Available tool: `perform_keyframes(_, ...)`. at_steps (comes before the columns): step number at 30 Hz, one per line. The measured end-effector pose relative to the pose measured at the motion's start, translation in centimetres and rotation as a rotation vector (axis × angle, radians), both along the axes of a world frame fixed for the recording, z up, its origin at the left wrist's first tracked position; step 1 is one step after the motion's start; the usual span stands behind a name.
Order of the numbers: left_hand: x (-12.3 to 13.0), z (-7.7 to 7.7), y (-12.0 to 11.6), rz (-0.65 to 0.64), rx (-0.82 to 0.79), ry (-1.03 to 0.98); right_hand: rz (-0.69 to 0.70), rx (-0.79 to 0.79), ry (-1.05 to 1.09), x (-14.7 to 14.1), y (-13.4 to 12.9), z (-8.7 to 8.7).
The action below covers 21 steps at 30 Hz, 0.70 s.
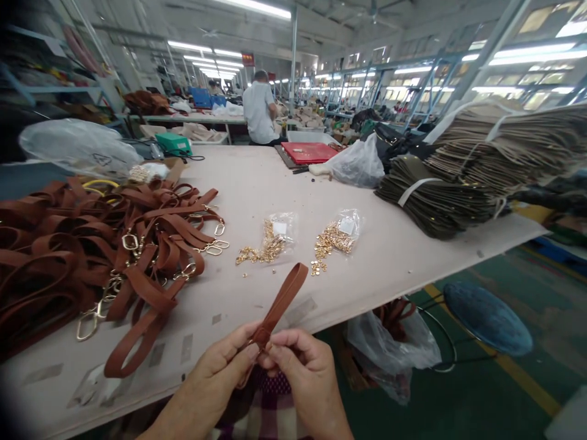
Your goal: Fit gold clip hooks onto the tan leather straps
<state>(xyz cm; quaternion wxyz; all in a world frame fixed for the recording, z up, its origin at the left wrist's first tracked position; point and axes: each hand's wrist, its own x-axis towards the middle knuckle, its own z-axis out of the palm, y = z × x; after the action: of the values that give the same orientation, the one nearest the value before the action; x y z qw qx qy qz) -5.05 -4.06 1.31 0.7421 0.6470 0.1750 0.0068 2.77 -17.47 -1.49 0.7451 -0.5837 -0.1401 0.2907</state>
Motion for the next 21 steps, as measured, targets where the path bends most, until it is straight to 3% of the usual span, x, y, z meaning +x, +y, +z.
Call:
perform_keyframes(10, -1.1, -1.2, 0.6, 0.082, 0.119, -0.024, 0.043, -0.077, -0.001, 0.3, 0.1, 0.0)
perform_keyframes(16, -0.9, -1.5, 0.5, -0.008, 0.329, -0.093, 0.063, -0.096, -0.011, 0.0, 0.0, -0.3)
perform_keyframes(21, -0.7, -1.9, 1.2, -0.099, 0.607, -0.249, 0.022, -0.028, -0.039, -0.7, 0.5, -1.3)
